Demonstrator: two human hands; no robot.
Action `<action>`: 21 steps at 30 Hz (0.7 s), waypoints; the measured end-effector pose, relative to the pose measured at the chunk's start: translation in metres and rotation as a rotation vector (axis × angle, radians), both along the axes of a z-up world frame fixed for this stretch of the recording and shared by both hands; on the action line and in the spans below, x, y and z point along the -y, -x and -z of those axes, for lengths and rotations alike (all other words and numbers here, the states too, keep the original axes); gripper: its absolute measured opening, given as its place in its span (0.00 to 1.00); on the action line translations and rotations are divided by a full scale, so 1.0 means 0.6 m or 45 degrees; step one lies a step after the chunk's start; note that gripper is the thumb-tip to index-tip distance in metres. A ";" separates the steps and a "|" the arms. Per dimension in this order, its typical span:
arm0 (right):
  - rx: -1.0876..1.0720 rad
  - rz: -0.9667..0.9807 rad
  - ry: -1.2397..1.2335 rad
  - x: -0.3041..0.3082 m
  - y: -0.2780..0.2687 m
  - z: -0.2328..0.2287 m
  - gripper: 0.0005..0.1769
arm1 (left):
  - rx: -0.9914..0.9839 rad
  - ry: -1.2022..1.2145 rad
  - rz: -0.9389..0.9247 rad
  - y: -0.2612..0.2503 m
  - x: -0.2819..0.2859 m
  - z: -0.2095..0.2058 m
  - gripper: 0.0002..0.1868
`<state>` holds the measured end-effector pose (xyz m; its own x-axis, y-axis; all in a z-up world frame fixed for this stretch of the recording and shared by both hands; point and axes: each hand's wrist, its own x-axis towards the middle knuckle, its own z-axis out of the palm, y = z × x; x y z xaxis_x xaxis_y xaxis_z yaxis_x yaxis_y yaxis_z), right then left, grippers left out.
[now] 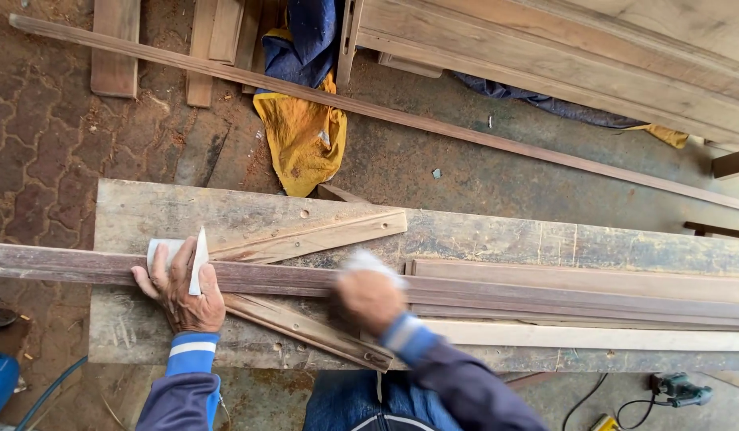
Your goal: Sand the wooden strips using sandpaper.
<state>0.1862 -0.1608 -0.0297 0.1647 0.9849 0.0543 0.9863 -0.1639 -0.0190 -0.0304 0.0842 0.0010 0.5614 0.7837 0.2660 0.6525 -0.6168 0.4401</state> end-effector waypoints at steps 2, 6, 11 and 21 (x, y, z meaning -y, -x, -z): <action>-0.053 -0.096 0.069 -0.100 0.017 -0.081 0.09 | -0.009 0.002 0.007 0.001 -0.002 -0.003 0.28; -0.266 -0.159 0.070 -0.024 -0.022 -0.025 0.09 | 0.001 0.009 0.004 0.001 0.001 -0.006 0.28; -0.253 0.454 -0.145 0.290 -0.237 -0.040 0.05 | 0.025 0.019 -0.007 0.002 0.002 -0.006 0.28; -0.199 0.284 -0.197 0.062 -0.019 0.016 0.06 | 0.014 0.013 0.015 0.004 0.002 -0.004 0.27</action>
<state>0.1975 -0.1978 -0.0394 0.3938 0.9055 0.1579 0.9096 -0.3591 -0.2091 -0.0327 0.0832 0.0037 0.5675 0.7798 0.2643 0.6402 -0.6198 0.4539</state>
